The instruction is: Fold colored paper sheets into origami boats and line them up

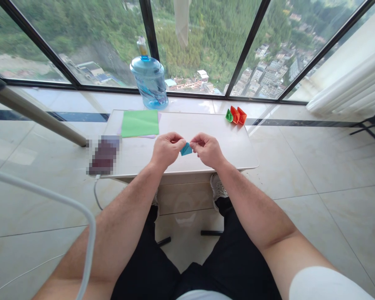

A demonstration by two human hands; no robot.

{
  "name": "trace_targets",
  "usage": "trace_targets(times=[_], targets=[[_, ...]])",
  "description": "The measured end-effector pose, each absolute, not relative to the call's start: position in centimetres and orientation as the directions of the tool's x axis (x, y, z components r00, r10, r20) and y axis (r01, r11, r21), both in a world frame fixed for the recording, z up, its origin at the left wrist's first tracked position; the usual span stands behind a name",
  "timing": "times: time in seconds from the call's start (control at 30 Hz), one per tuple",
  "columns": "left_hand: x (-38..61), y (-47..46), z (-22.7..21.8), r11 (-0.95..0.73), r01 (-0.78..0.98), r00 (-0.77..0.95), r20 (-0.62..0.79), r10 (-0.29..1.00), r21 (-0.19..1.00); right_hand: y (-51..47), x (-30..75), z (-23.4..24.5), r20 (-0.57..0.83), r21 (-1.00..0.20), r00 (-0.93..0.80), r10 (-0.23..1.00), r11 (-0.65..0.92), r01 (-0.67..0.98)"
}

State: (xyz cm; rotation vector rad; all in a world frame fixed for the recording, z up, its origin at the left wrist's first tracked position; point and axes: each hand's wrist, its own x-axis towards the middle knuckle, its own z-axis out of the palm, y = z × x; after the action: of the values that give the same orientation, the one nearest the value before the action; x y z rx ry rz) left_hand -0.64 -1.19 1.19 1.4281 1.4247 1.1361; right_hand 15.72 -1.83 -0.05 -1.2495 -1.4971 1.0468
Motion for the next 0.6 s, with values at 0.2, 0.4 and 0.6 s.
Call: trace_targets(times=[0.2,0.4,0.6], targets=[[-0.5,-1.0,0.8,-0.12,0.283,-0.127,0.161,0.979,0.952,-2.0,15.3,-0.5,0.25,-0.933,-0.045,0.967,0.253,0.257],[-0.3,-0.9,0.5,-0.202,0.179,-0.171,0.233,0.957,0.963,-2.5,14.9,-0.2,0.44,-0.844,-0.057,0.896,0.435,0.313],[-0.4,-0.9,0.1,-0.23,0.153,-0.181,0.256,0.95,0.961,-3.1,14.7,0.1,0.493,-0.802,-0.066,0.868,0.482,0.353]])
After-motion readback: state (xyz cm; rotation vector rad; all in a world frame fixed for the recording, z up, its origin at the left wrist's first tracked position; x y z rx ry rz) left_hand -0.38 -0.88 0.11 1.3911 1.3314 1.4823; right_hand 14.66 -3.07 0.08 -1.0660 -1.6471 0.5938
